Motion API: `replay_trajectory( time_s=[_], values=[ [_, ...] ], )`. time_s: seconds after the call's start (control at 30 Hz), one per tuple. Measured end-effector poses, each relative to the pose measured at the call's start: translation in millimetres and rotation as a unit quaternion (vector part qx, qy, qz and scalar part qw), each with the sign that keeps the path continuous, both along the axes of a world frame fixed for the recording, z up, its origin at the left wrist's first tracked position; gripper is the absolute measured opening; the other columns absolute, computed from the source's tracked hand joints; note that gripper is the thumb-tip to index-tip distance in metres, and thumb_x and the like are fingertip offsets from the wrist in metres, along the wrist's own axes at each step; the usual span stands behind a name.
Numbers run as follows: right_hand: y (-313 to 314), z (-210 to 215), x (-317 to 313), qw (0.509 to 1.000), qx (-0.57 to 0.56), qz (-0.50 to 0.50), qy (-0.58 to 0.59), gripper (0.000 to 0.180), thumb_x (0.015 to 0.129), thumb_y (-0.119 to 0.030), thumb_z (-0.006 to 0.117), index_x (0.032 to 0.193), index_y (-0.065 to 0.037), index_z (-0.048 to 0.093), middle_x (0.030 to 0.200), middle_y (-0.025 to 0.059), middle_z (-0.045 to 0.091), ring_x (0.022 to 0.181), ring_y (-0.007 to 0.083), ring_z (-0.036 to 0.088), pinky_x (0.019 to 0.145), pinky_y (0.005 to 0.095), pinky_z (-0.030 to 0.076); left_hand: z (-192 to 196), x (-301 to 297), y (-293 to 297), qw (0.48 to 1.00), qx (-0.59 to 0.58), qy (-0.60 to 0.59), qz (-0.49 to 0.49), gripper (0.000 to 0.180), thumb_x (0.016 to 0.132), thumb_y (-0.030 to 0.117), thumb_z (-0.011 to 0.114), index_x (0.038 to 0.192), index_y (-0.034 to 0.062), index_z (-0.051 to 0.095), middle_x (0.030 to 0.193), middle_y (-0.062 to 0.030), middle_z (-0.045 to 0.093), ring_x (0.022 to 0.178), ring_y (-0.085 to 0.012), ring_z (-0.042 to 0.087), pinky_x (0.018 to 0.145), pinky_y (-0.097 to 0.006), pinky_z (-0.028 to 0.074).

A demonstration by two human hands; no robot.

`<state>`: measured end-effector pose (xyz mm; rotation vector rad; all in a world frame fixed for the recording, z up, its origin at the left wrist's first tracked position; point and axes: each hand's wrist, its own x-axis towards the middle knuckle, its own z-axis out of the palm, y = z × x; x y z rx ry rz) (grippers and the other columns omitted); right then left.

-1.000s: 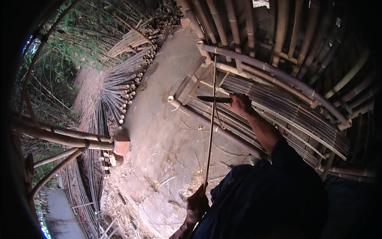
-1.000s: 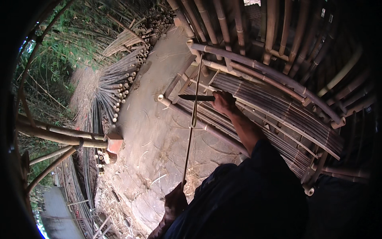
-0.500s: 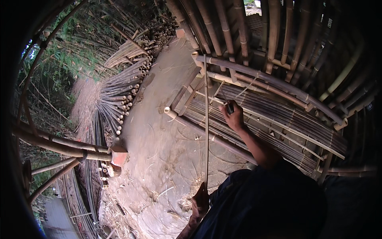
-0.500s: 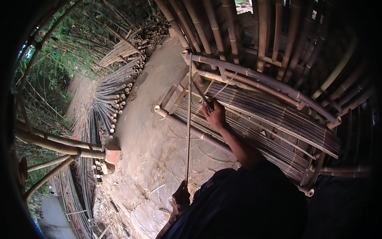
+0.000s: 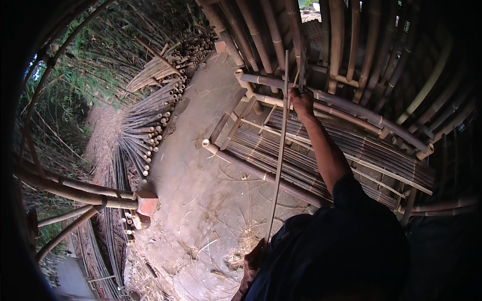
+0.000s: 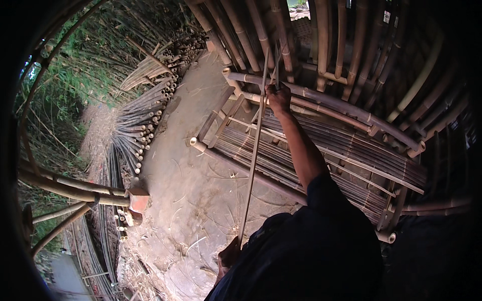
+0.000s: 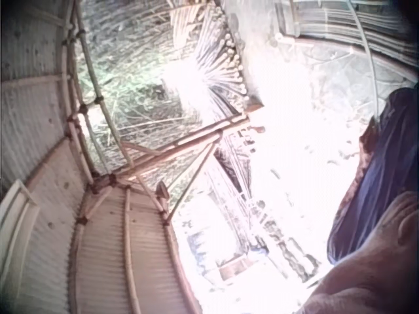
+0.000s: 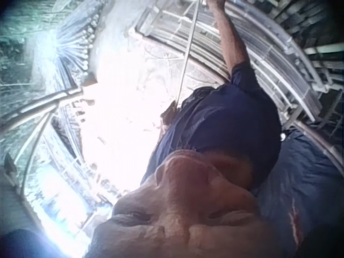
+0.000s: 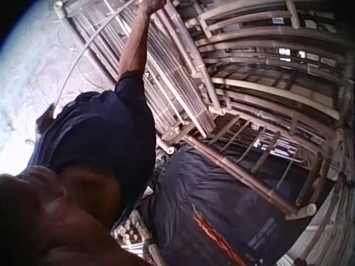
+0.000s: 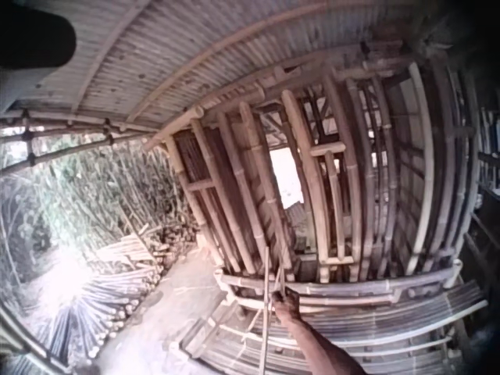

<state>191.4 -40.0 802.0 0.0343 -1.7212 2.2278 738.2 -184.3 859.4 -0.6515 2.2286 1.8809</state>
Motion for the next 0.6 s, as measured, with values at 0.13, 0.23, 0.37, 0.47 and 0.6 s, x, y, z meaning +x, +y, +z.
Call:
replay_trajectory(
  time_s=[0.13,0.23,0.37,0.47,0.6],
  values=[
    [5,-14,-12,0.999,0.043,0.003,-0.011,0.010,0.082,-0.011,0.071,0.078,-0.003,0.065,0.066,0.0048,0.064,0.061,0.0138,0.060,0.061,0.0313,0.049,-1,12,-8,0.999,0.043,-0.025,-0.013,0.036,0.095,0.017,0.058,0.125,-0.0022,0.054,0.063,0.0062,0.042,0.052,-0.0049,0.039,0.045,-0.023,0.032],
    [6,-20,-13,0.997,0.073,0.008,0.017,0.012,0.081,-0.013,0.072,0.079,-0.003,0.067,0.068,0.0065,0.066,0.062,0.0155,0.062,0.063,0.0326,0.050,0,24,-17,0.997,0.066,-0.047,-0.014,0.037,0.096,0.019,0.058,0.125,-0.0025,0.055,0.062,0.0061,0.042,0.051,-0.0049,0.039,0.045,-0.023,0.032],
    [6,-21,-16,0.992,0.112,0.021,0.046,0.015,0.081,-0.017,0.072,0.081,-0.003,0.067,0.069,0.0084,0.067,0.064,0.0190,0.065,0.064,0.0344,0.051,0,37,-29,0.993,0.094,-0.064,-0.012,0.038,0.096,0.021,0.058,0.124,-0.0030,0.055,0.061,0.0060,0.042,0.050,-0.0051,0.039,0.045,-0.024,0.033],
    [5,-13,-17,0.974,0.215,-0.027,0.065,0.018,0.082,-0.020,0.071,0.084,-0.003,0.066,0.069,0.0108,0.066,0.065,0.0226,0.066,0.064,0.0359,0.051,-2,35,-33,0.991,0.113,-0.074,-0.014,0.038,0.096,0.023,0.059,0.124,-0.0033,0.055,0.060,0.0059,0.042,0.049,-0.0051,0.040,0.045,-0.024,0.033],
    [1,-1,-1,0.948,0.306,-0.009,0.085,0.024,0.083,-0.025,0.073,0.084,-0.003,0.064,0.068,0.0104,0.063,0.065,0.0209,0.063,0.063,0.0351,0.049,-12,27,-36,0.986,0.146,-0.085,-0.019,0.040,0.097,0.026,0.059,0.123,-0.0038,0.055,0.059,0.0058,0.042,0.048,-0.0053,0.040,0.045,-0.024,0.033]
  ],
)
